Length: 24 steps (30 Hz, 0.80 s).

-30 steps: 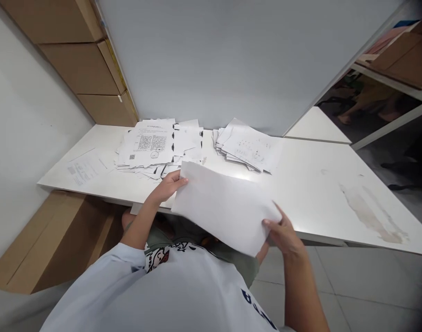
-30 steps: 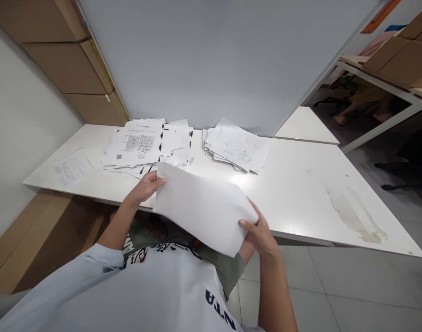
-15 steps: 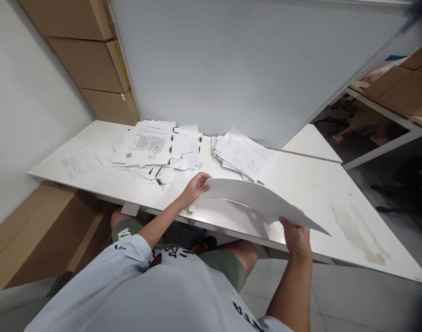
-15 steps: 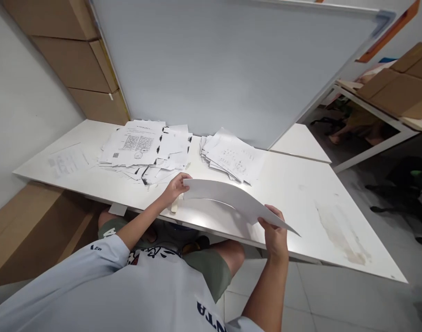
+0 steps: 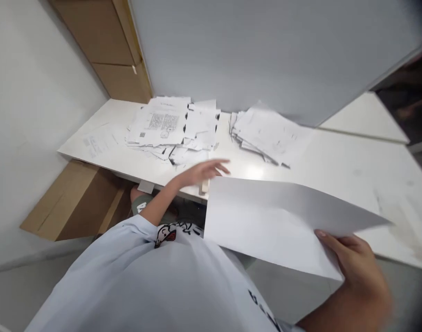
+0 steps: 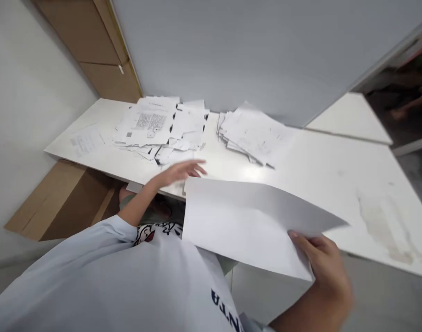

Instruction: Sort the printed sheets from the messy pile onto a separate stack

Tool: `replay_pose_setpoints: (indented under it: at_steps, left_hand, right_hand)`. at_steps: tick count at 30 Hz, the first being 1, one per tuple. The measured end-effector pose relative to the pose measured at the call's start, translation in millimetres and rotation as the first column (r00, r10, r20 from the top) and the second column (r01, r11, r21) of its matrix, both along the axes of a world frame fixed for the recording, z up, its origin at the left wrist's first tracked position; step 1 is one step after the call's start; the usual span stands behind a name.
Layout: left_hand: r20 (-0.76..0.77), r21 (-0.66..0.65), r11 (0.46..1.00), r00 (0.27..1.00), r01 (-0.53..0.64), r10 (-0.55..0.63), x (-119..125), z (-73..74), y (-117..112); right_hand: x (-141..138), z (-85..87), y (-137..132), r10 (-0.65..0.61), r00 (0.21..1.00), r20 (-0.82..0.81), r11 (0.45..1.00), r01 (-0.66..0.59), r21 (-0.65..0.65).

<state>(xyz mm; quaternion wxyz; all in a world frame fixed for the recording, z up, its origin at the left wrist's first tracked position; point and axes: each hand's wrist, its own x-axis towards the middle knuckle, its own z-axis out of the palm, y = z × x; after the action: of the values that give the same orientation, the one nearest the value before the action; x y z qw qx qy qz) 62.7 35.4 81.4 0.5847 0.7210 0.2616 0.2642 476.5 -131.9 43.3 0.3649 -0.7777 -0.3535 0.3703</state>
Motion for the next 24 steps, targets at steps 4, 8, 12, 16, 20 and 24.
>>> replay_pose_setpoints:
  at_steps: [4, 8, 12, 16, 20, 24]
  left_hand:
    - [-0.065, 0.125, 0.964, 0.968, -0.235, 0.244, -27, -17.2, 13]
    - [-0.365, 0.249, 0.963, 0.911, -0.106, 0.195, -22, -41.8, 9]
    - [-0.41, 0.369, 0.929, 0.9, 0.013, 0.15, -7, -61.4, 3]
    - [-0.367, 0.432, 0.902, 0.915, 0.006, 0.17, -3, -71.8, 6]
    - [-0.379, 0.439, 0.898, 0.912, 0.028, 0.157, -5, -72.3, 8]
    - [-0.391, 0.423, 0.906, 0.908, 0.03, 0.153, -4, -72.3, 7]
  right_hand:
    - [-27, -1.5, -14, 0.012, 0.949, -0.314, 0.95, -0.109, -0.293]
    - [-47, -15.4, -24, 0.029, 0.916, -0.4, 0.907, -0.192, -0.375]
    - [-55, -28.8, -33, -0.002, 0.915, -0.404, 0.936, -0.141, -0.324]
    - [-59, -31.9, -32, -0.075, 0.906, -0.416, 0.941, -0.073, -0.33]
    - [-60, -25.6, -32, -0.068, 0.921, -0.385, 0.926, -0.086, -0.368]
    - [-57, -20.9, -38, -0.018, 0.922, -0.386, 0.901, -0.152, -0.407]
